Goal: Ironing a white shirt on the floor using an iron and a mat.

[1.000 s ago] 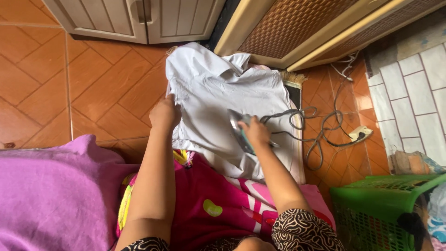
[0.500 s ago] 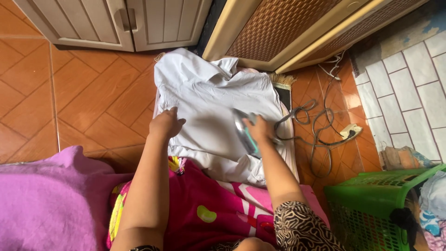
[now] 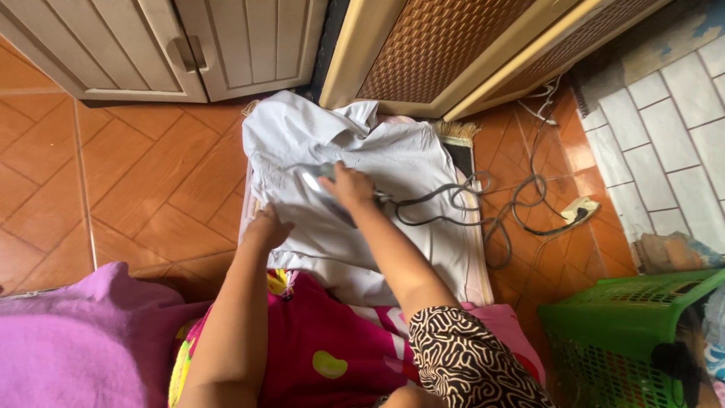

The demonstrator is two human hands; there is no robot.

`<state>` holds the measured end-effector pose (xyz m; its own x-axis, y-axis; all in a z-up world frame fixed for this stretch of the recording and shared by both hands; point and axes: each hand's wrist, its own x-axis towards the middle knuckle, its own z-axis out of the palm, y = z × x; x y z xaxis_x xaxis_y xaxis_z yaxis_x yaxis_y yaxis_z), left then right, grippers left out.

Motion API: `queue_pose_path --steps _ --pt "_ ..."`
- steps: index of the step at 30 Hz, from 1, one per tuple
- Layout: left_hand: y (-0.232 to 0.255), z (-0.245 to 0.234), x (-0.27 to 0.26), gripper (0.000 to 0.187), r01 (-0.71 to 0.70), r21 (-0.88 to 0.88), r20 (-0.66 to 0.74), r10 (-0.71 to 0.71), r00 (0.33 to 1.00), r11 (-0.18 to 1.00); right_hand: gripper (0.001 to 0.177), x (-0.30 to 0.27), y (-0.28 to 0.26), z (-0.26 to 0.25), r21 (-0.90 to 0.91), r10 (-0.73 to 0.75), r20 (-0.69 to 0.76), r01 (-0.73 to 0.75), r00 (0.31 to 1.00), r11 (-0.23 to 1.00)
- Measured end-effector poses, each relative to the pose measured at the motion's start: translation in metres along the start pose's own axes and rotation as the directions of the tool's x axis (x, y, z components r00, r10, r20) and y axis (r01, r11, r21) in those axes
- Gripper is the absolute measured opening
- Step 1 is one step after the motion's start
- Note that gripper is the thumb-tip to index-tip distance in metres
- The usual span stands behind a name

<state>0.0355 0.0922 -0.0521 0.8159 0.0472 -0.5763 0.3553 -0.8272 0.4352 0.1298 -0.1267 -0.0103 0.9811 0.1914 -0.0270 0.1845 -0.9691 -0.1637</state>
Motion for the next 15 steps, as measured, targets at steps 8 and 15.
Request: queue_pose_path --steps 8,15 --pt "0.026 -0.009 -0.023 0.061 -0.004 0.025 0.143 0.001 0.990 1.000 0.063 -0.016 0.108 -0.048 -0.080 0.375 0.061 -0.370 0.925 0.926" --pt "0.017 -0.012 -0.005 0.056 -0.070 0.037 0.058 0.068 0.996 0.997 0.060 -0.086 0.232 -0.067 0.021 0.606 -0.182 -0.614 0.774 0.789"
